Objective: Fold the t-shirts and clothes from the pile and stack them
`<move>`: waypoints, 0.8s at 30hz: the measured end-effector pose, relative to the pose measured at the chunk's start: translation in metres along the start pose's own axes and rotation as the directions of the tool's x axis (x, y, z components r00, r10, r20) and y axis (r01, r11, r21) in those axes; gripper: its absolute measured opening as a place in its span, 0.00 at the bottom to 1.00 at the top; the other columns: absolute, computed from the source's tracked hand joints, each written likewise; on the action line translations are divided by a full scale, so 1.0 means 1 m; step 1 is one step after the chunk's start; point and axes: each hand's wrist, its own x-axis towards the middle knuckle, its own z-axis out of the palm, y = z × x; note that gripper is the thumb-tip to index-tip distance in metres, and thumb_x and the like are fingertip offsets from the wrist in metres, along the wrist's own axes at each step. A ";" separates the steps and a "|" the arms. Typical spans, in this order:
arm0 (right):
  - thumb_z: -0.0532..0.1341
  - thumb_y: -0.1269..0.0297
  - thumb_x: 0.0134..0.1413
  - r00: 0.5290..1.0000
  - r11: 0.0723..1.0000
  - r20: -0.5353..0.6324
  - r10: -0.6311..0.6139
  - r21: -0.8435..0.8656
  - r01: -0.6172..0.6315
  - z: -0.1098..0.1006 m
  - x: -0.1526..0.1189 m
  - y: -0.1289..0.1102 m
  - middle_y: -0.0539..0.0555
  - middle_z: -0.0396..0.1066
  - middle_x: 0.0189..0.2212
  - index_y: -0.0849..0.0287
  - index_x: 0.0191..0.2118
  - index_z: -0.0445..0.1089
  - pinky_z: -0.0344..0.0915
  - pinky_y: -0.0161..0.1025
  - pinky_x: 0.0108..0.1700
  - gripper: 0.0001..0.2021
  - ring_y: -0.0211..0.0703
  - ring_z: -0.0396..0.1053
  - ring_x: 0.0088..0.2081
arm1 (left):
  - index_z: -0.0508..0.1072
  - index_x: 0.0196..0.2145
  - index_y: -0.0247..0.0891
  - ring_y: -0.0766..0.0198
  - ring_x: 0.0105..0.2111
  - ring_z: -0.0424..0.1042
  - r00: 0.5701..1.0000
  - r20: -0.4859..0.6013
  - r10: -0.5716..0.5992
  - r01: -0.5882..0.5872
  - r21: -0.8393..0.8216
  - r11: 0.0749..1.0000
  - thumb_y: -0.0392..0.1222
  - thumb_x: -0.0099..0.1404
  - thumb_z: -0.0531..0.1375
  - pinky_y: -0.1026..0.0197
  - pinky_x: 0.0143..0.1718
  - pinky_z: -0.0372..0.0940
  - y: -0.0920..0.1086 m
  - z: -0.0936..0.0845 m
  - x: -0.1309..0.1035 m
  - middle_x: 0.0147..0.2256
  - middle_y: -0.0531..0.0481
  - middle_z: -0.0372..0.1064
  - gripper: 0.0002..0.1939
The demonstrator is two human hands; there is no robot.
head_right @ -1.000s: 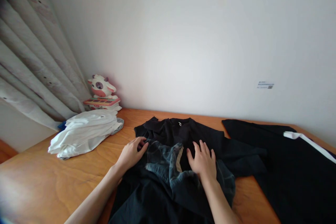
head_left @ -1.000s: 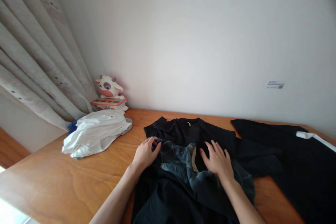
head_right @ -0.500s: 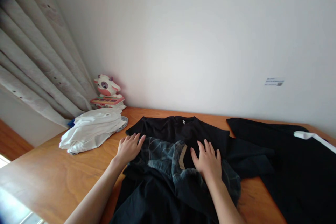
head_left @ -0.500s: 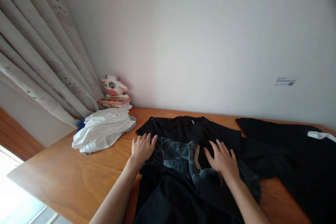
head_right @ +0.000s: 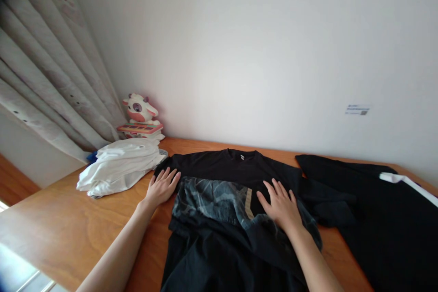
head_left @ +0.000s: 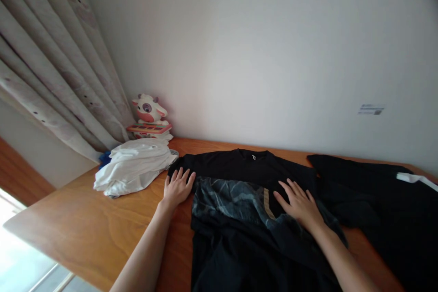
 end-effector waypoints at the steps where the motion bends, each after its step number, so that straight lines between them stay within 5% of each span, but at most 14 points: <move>1: 0.46 0.45 0.68 1.000 1.000 0.009 -0.013 0.000 0.013 -0.001 0.000 0.003 0.58 0.49 0.72 0.54 0.70 0.56 0.43 0.59 0.70 0.32 0.52 0.47 0.72 | 0.63 0.67 0.41 0.43 0.70 0.51 1.000 0.017 -0.025 0.025 0.012 1.000 0.55 0.75 0.44 0.34 0.66 0.48 0.000 -0.002 0.000 0.70 0.39 0.53 0.30; 4: 0.46 0.46 0.68 0.999 0.999 0.005 -0.041 -0.012 0.041 -0.001 -0.004 0.006 0.58 0.50 0.72 0.55 0.70 0.56 0.43 0.58 0.70 0.31 0.52 0.46 0.72 | 0.61 0.68 0.37 0.41 0.70 0.50 0.997 0.049 -0.062 0.059 0.069 0.996 0.53 0.73 0.47 0.32 0.66 0.48 0.004 -0.009 -0.003 0.70 0.36 0.51 0.31; 9: 0.48 0.47 0.66 0.997 0.998 -0.076 -0.026 0.051 0.030 0.004 -0.012 0.003 0.59 0.54 0.71 0.55 0.68 0.61 0.45 0.60 0.70 0.30 0.53 0.51 0.71 | 0.70 0.60 0.35 0.40 0.65 0.59 0.997 -0.032 -0.074 0.077 0.097 0.992 0.50 0.74 0.45 0.31 0.62 0.52 0.011 -0.012 -0.008 0.65 0.34 0.61 0.27; 15: 0.53 0.42 0.60 0.980 0.869 -0.196 -0.026 0.481 0.119 -0.016 -0.018 0.014 0.64 0.69 0.60 0.57 0.51 0.74 0.54 0.59 0.67 0.26 0.58 0.64 0.63 | 0.77 0.47 0.35 0.44 0.49 0.73 0.989 -0.140 -0.041 0.053 0.087 0.995 0.50 0.72 0.50 0.49 0.48 0.66 0.025 -0.029 -0.012 0.48 0.35 0.74 0.21; 18: 0.53 0.40 0.61 0.970 0.768 -0.226 -0.095 0.603 0.215 -0.049 -0.046 0.023 0.60 0.75 0.49 0.53 0.42 0.75 0.65 0.50 0.59 0.23 0.54 0.72 0.53 | 0.79 0.36 0.37 0.45 0.41 0.77 0.998 0.048 -0.045 0.043 0.035 0.998 0.56 0.72 0.49 0.51 0.43 0.66 0.032 -0.050 -0.025 0.38 0.35 0.78 0.26; 20: 0.54 0.42 0.63 0.966 0.759 -0.150 -0.209 0.598 0.257 -0.071 -0.073 0.028 0.57 0.76 0.44 0.51 0.41 0.75 0.69 0.44 0.51 0.21 0.50 0.73 0.46 | 0.78 0.28 0.39 0.47 0.36 0.78 0.966 0.259 0.011 0.002 -0.047 0.999 0.63 0.71 0.49 0.53 0.41 0.66 0.034 -0.064 -0.041 0.30 0.38 0.77 0.30; 22: 0.58 0.43 0.61 0.950 0.793 -0.074 -0.304 0.533 0.295 -0.086 -0.101 0.033 0.54 0.75 0.39 0.50 0.40 0.74 0.69 0.40 0.47 0.17 0.47 0.73 0.42 | 0.75 0.21 0.41 0.51 0.32 0.77 0.872 0.456 0.179 -0.110 -0.175 0.978 0.67 0.68 0.51 0.57 0.37 0.64 0.035 -0.074 -0.061 0.24 0.42 0.75 0.32; 24: 0.64 0.42 0.55 0.936 0.833 -0.018 -0.353 0.450 0.322 -0.092 -0.124 0.036 0.52 0.74 0.36 0.49 0.38 0.73 0.69 0.38 0.43 0.16 0.46 0.73 0.38 | 0.73 0.20 0.41 0.53 0.28 0.75 0.774 0.522 0.357 -0.215 -0.314 0.925 0.66 0.63 0.57 0.58 0.33 0.62 0.036 -0.078 -0.081 0.23 0.47 0.75 0.27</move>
